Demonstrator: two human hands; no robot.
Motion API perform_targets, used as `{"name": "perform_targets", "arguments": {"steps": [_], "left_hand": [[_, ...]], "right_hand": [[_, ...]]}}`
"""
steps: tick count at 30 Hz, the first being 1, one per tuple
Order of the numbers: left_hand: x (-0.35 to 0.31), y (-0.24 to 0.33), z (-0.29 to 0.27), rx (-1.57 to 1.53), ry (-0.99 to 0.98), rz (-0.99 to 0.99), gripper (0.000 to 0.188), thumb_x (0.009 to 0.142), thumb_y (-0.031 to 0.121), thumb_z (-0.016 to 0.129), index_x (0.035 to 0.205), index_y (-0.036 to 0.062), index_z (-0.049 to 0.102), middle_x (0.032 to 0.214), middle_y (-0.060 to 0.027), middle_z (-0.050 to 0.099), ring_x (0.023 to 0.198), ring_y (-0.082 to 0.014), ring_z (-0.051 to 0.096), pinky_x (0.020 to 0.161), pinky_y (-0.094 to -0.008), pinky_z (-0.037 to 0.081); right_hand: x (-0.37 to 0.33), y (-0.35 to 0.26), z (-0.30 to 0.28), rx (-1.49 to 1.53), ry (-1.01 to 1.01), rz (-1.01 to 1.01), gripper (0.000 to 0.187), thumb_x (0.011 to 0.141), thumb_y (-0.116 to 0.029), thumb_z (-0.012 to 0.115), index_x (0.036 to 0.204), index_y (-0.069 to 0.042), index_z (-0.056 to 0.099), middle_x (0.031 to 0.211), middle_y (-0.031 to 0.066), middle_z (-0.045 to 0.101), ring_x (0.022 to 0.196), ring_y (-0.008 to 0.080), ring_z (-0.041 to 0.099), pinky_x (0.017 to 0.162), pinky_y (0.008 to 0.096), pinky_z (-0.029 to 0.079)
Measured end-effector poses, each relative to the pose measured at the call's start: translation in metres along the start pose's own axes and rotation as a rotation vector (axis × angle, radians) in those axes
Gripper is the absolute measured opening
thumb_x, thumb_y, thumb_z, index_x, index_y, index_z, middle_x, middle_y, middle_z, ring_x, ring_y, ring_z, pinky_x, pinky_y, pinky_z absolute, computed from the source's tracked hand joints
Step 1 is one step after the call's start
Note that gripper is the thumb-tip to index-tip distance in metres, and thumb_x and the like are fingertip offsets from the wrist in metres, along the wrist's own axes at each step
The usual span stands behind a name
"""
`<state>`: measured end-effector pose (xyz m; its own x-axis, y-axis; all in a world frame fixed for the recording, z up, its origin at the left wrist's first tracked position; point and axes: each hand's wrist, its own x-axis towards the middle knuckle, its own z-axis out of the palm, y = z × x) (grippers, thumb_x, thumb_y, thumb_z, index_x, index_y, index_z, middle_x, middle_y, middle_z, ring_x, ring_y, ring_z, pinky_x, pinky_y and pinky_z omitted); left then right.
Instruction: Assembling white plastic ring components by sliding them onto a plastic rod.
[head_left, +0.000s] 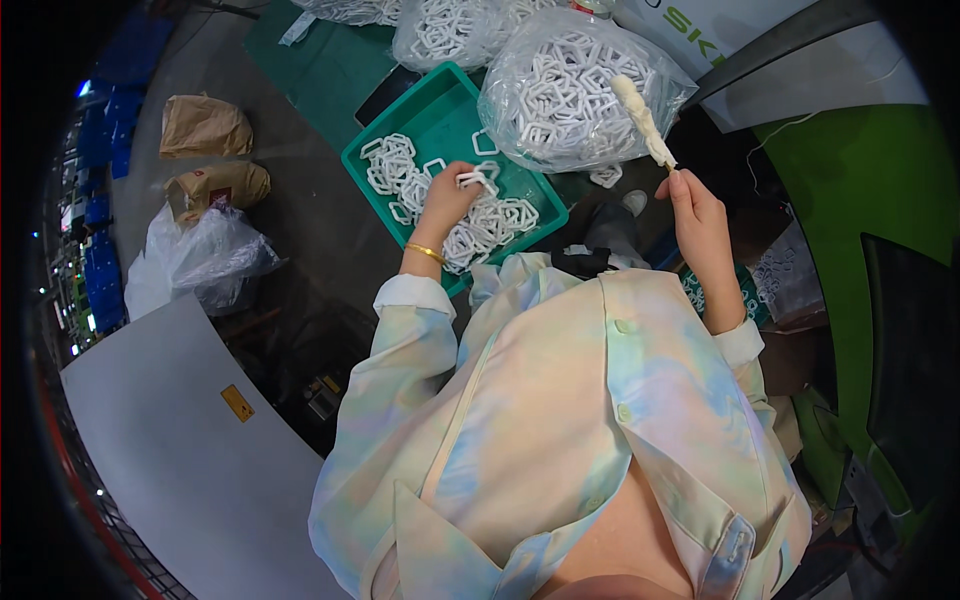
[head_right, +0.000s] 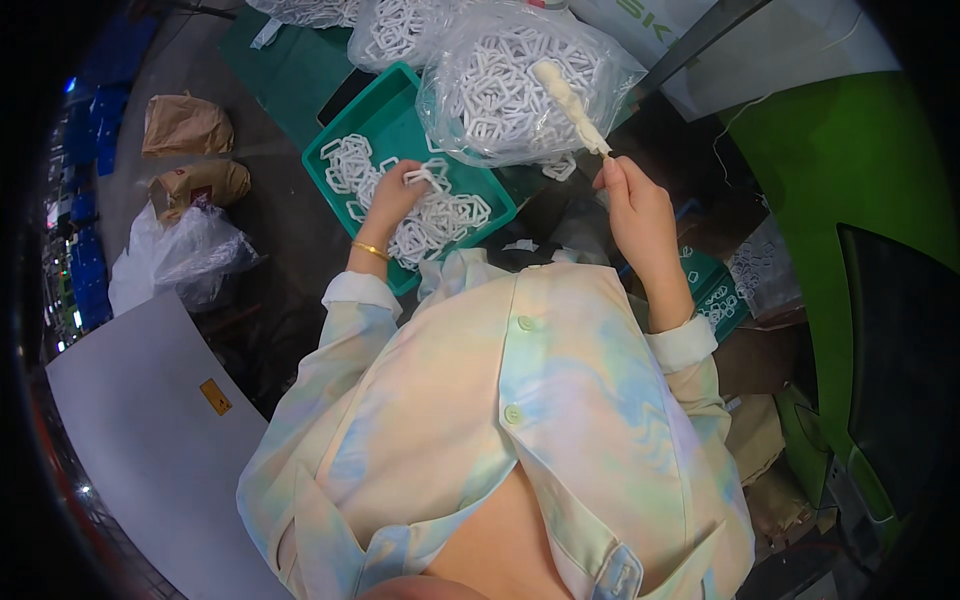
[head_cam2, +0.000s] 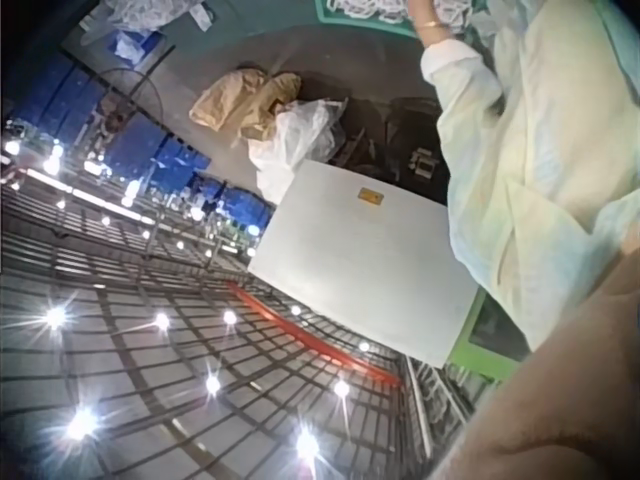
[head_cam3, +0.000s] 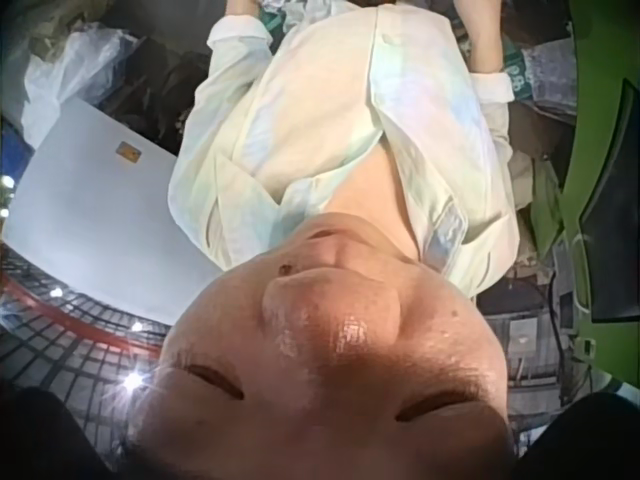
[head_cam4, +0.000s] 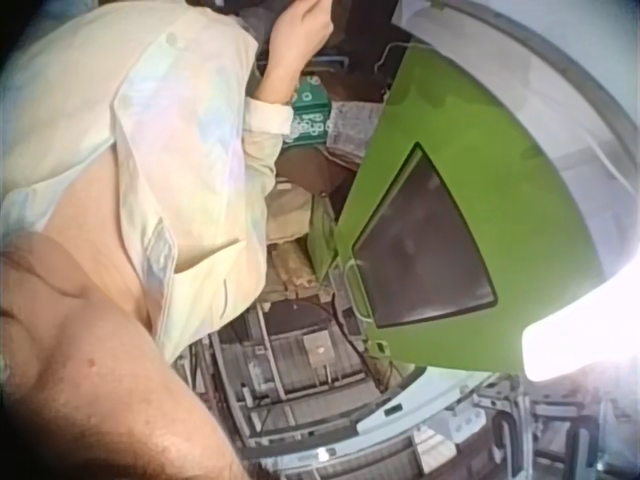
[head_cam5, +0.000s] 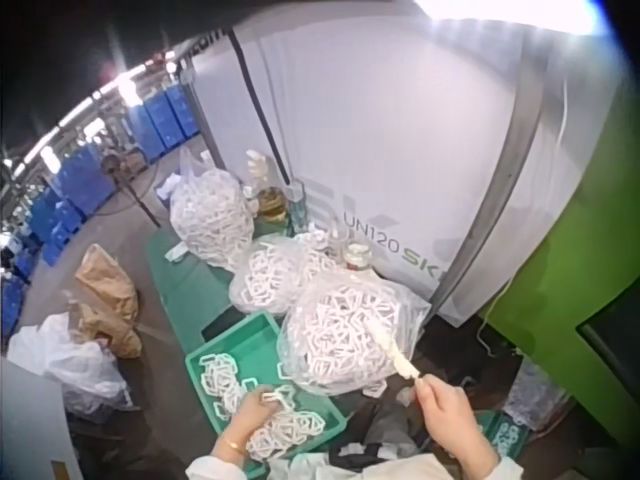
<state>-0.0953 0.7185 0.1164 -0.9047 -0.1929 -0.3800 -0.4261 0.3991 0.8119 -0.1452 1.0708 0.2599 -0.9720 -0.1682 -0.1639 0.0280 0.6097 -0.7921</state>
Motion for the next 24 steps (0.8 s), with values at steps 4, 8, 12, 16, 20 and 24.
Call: {"name": "perform_targets", "arguments": {"steps": [4,8,12,16,20,24], "left_hand": [[-0.017,0.026,-0.011,-0.223,0.184,0.024,0.023,0.089,0.013,0.064,0.110,0.0021,0.061,0.095,-0.0057,0.067,0.085,-0.0135,0.063,0.076,-0.0264,0.049],[-0.041,0.086,-0.016,-0.533,0.147,0.068,0.015,0.096,0.009,0.054,0.110,0.0035,0.059,0.093,-0.0046,0.066,0.083,-0.0094,0.061,0.075,-0.0239,0.048],[-0.045,0.125,-0.007,-0.615,0.073,0.291,0.011,0.094,0.004,0.055,0.104,0.0025,0.059,0.092,-0.0054,0.064,0.083,-0.0094,0.061,0.076,-0.0243,0.049],[-0.004,0.079,-0.017,-0.235,0.096,0.137,0.015,0.085,0.003,0.062,0.100,0.0010,0.060,0.098,-0.0122,0.064,0.087,-0.0183,0.065,0.077,-0.0295,0.051],[0.047,0.019,0.010,0.487,0.343,0.328,0.021,0.077,0.006,0.066,0.097,0.0013,0.063,0.107,-0.0181,0.060,0.092,-0.0360,0.063,0.079,-0.0410,0.052],[0.082,0.000,0.033,0.606,0.344,0.293,0.020,0.076,0.008,0.066,0.096,0.0028,0.062,0.111,-0.0152,0.059,0.093,-0.0394,0.061,0.081,-0.0456,0.051]], "right_hand": [[0.000,-0.003,0.010,0.032,-0.030,-0.042,0.036,0.103,-0.034,0.044,0.093,-0.005,0.063,0.070,0.0142,0.060,0.064,0.0285,0.060,0.063,0.0361,0.046],[0.002,-0.013,0.023,0.151,-0.069,-0.161,0.031,0.102,-0.030,0.046,0.098,-0.006,0.063,0.078,0.0140,0.064,0.072,0.0301,0.063,0.068,0.0355,0.047],[0.007,-0.028,0.034,0.208,-0.140,-0.188,0.029,0.101,-0.028,0.046,0.098,-0.005,0.064,0.080,0.0133,0.065,0.073,0.0278,0.063,0.071,0.0339,0.047],[0.009,-0.040,0.032,0.252,-0.183,-0.156,0.030,0.101,-0.028,0.047,0.097,-0.004,0.064,0.080,0.0131,0.065,0.072,0.0261,0.063,0.070,0.0334,0.047],[0.008,-0.033,0.029,0.241,-0.168,-0.153,0.031,0.101,-0.028,0.047,0.097,-0.003,0.064,0.080,0.0133,0.065,0.072,0.0252,0.062,0.070,0.0330,0.047],[0.004,-0.027,0.025,0.241,-0.141,-0.131,0.031,0.102,-0.027,0.047,0.097,-0.002,0.064,0.082,0.0133,0.066,0.074,0.0252,0.063,0.072,0.0328,0.048]]}}
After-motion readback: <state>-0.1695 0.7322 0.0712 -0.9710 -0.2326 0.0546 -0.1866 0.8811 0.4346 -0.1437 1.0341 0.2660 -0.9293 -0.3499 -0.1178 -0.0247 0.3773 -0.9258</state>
